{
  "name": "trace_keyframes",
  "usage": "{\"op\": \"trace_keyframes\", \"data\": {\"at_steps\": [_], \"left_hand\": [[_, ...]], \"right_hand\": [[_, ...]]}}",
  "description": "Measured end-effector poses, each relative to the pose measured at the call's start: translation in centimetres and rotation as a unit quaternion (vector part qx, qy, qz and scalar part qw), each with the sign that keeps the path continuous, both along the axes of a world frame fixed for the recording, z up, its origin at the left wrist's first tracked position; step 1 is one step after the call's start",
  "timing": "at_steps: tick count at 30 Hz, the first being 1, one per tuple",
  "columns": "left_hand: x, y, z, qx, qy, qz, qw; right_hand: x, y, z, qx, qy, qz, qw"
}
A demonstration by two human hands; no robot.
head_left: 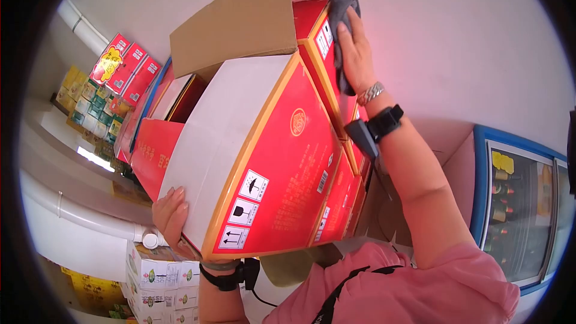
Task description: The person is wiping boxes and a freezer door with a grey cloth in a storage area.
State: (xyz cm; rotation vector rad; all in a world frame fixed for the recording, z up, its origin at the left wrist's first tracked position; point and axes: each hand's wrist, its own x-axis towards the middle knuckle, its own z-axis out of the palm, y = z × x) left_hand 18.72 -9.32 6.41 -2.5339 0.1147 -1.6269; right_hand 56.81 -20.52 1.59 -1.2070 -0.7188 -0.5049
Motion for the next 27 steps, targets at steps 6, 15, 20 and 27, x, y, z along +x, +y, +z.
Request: {"op": "trace_keyframes", "data": {"at_steps": [6, 15, 20, 27], "left_hand": [[0.1, 0.3, -0.1, 0.018, -0.006, 0.023, 1.0], [-0.1, 0.0, 0.1, 0.01, 0.016, 0.014, 1.0], [-0.4, 0.1, 0.2, 0.049, 0.029, 0.041, 0.998], [-0.2, 0.1, -0.2, 0.062, 0.003, 0.068, 0.996]], "right_hand": [[3.6, 1.0, -12.4, -0.04, 0.154, -0.033, 0.987], [-14.2, 0.0, -30.0, -0.092, 0.415, -0.056, 0.903], [-20.1, 0.5, -29.9, -0.014, 0.451, 0.044, 0.891], [-7.5, 0.1, -15.1, -0.018, 0.24, -0.03, 0.97]]}}
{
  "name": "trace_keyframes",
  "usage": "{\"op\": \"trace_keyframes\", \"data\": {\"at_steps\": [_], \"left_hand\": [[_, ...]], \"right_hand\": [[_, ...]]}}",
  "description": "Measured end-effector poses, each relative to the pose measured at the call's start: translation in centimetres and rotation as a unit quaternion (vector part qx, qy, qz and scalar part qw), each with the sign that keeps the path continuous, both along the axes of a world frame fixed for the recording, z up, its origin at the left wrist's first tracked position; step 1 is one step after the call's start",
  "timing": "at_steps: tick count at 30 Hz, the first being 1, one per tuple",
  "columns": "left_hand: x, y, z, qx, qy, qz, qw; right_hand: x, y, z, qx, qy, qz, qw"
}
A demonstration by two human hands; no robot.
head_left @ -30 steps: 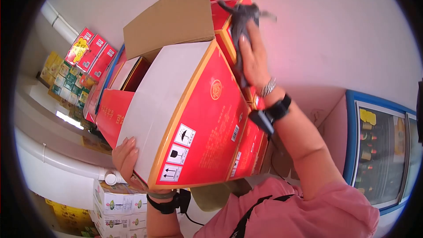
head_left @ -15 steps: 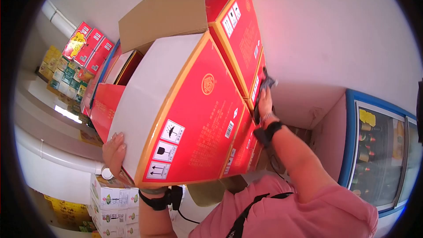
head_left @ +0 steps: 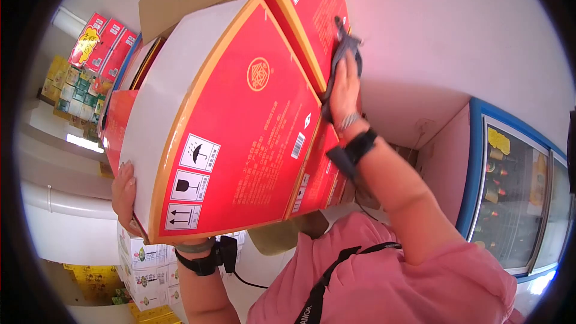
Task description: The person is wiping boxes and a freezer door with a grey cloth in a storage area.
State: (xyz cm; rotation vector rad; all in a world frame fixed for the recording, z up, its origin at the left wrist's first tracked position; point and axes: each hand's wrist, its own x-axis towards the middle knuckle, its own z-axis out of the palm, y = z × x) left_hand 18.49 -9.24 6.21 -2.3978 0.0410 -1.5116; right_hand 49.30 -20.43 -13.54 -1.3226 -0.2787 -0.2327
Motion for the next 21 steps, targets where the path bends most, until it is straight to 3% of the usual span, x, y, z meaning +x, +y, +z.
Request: {"op": "trace_keyframes", "data": {"at_steps": [2, 3, 6, 9, 11, 13, 15, 18, 21], "left_hand": [[0.5, -0.3, -0.1, 0.019, -0.011, -0.003, 1.0], [0.4, -0.8, 0.0, 0.025, 0.0, 0.04, 0.999], [0.2, -0.5, -0.3, 0.001, 0.01, 0.045, 0.999], [-0.7, 0.2, -0.2, 0.017, 0.038, 0.056, 0.998], [-0.6, 0.0, -0.2, 0.018, 0.043, 0.06, 0.997], [-0.8, -0.2, 0.0, 0.02, 0.041, 0.062, 0.997], [-0.6, -0.1, 0.0, 0.02, 0.04, 0.055, 0.997], [-0.4, 0.2, 0.1, 0.019, 0.037, 0.038, 0.998], [-0.2, 0.1, 0.1, 0.02, 0.039, 0.008, 0.999]], "right_hand": [[7.0, 1.4, -4.4, -0.055, -0.088, -0.021, 0.994], [7.5, 0.5, -3.2, -0.027, -0.015, 0.019, 0.999], [13.0, 1.4, -10.1, -0.106, 0.02, 0.009, 0.994], [11.6, 1.6, -17.8, -0.152, 0.166, 0.022, 0.974], [6.3, 0.9, -19.8, -0.162, 0.246, 0.02, 0.955], [2.8, 2.1, -26.5, -0.164, 0.196, -0.067, 0.965], [-2.2, 1.8, -27.4, -0.219, 0.254, -0.087, 0.938], [-7.2, 2.4, -25.8, -0.218, 0.185, -0.18, 0.941], [-9.5, 1.4, -21.6, -0.27, 0.282, -0.124, 0.912]]}}
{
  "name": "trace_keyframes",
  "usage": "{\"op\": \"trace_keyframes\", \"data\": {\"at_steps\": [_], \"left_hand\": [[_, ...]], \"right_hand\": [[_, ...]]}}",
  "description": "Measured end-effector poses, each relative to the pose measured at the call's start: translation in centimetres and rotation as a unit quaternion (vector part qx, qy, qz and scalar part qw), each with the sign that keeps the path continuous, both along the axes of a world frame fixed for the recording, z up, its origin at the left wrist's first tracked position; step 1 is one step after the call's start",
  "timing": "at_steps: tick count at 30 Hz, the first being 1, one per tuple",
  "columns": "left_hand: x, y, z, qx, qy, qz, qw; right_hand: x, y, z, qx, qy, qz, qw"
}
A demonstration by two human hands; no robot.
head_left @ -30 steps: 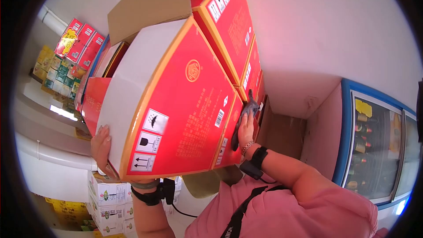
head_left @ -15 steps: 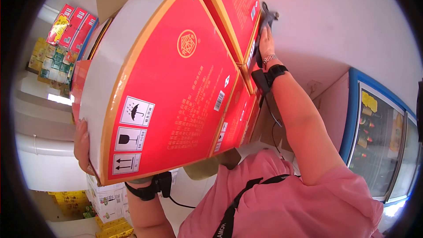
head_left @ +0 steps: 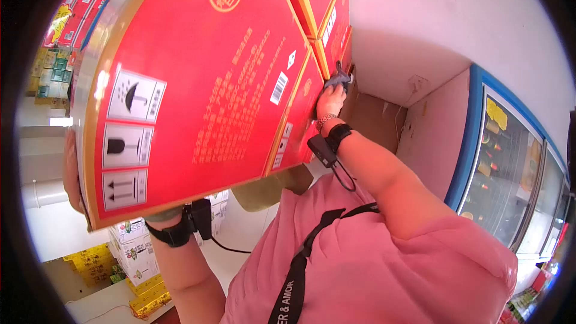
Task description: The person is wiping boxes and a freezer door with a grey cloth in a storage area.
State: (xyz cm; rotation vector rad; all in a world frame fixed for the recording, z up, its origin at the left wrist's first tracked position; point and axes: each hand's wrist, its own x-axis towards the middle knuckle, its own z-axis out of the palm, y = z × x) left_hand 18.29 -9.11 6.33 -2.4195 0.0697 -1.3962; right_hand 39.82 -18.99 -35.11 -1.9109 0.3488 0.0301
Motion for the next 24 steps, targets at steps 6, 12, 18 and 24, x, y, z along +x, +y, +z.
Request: {"op": "trace_keyframes", "data": {"at_steps": [6, 12, 18, 24], "left_hand": [[0.0, 1.1, 0.4, -0.034, 0.016, -0.082, 0.996], [1.9, 0.5, -0.1, -0.005, -0.096, -0.101, 0.99], [3.0, -0.1, 0.0, -0.094, -0.158, -0.223, 0.957], [2.8, 0.4, 0.3, -0.042, -0.174, -0.242, 0.954]], "right_hand": [[-9.1, -2.7, 5.0, -0.062, 0.056, 0.148, 0.985], [-12.0, -6.2, 4.4, -0.226, -0.122, 0.465, 0.847], [-12.0, -8.6, 15.6, -0.145, -0.257, 0.472, 0.831], [-14.7, -10.5, 30.4, 0.327, -0.115, 0.394, 0.851]]}}
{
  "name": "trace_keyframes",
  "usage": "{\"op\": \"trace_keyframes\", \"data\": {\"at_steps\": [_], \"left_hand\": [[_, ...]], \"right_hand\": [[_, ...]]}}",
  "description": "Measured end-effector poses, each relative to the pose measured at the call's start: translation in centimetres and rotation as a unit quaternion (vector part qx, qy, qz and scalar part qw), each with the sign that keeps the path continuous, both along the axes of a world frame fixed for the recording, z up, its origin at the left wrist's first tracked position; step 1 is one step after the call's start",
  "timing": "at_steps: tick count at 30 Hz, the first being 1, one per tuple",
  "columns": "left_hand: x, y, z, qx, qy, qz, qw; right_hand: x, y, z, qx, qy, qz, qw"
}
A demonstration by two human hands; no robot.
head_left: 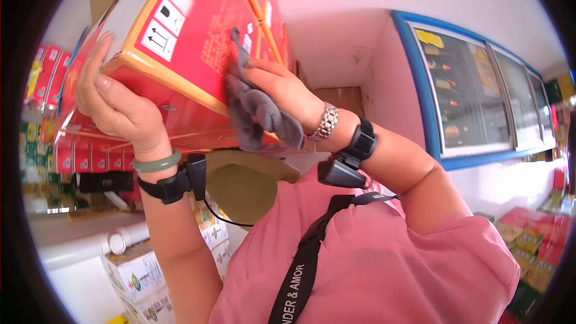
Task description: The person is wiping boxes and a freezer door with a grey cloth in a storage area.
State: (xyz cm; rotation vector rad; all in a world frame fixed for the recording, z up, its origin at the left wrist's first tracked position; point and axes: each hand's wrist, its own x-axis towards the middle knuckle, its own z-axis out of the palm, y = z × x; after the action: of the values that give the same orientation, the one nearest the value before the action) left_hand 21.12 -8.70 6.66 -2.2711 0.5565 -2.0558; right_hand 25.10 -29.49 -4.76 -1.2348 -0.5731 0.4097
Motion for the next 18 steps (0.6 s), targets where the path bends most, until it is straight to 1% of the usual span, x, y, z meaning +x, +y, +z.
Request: {"op": "trace_keyframes", "data": {"at_steps": [1, 4, 7, 8, 9, 10, 11, 12, 13, 14, 15, 16, 17, 18], "left_hand": [[0.0, -0.1, -0.1, 0.001, 0.001, -0.001, 1.0], [0.0, 0.3, 0.0, 0.015, 0.005, -0.013, 1.0], [0.5, 0.6, 0.1, 0.033, 0.002, -0.025, 0.999], [0.6, 0.9, 0.2, 0.05, -0.006, -0.038, 0.998], [0.9, 1.7, 0.4, 0.065, 0.001, -0.044, 0.997], [1.2, 2.6, 0.5, 0.08, 0.008, -0.049, 0.996], [1.2, 2.9, 0.6, 0.087, 0.013, -0.049, 0.995], [1.2, 3.3, 0.6, 0.095, 0.018, -0.049, 0.994], [1.2, 3.6, 0.7, 0.102, 0.023, -0.049, 0.993], [1.1, 3.7, 0.7, 0.1, 0.032, -0.044, 0.994], [1.1, 3.8, 0.7, 0.099, 0.034, -0.042, 0.994], [1.0, 3.9, 0.8, 0.099, 0.036, -0.04, 0.994], [1.0, 4.1, 0.9, 0.098, 0.038, -0.038, 0.994], [0.9, 3.9, 0.7, 0.079, 0.045, -0.05, 0.995]], "right_hand": [[-0.6, -0.5, 1.3, 0.037, 0.08, 0.017, 0.996], [-2.2, -1.9, 2.1, 0.131, 0.209, 0.006, 0.969], [-2.3, -4.8, -1.8, 0.087, 0.113, -0.083, 0.986], [-3.7, -6.2, -2.3, 0.116, 0.096, -0.125, 0.981], [-3.7, -9.0, -3.8, 0.172, 0.244, -0.09, 0.95], [-3.7, -11.8, -5.3, 0.229, 0.391, -0.08, 0.888], [-5.0, -13.0, -5.0, 0.176, 0.351, -0.24, 0.888], [-4.3, -17.9, -9.6, 0.231, 0.364, -0.145, 0.891], [-6.0, -20.0, -9.7, 0.134, 0.307, -0.3, 0.893], [-6.8, -21.7, -10.1, 0.027, 0.178, -0.425, 0.887], [-8.0, -24.0, -10.2, -0.036, 0.174, -0.462, 0.869], [-8.8, -27.0, -11.3, -0.153, 0.118, -0.487, 0.852], [-9.9, -27.7, -10.2, -0.265, 0.028, -0.548, 0.793], [-10.0, -30.6, -13.0, -0.394, -0.165, -0.599, 0.677]]}}
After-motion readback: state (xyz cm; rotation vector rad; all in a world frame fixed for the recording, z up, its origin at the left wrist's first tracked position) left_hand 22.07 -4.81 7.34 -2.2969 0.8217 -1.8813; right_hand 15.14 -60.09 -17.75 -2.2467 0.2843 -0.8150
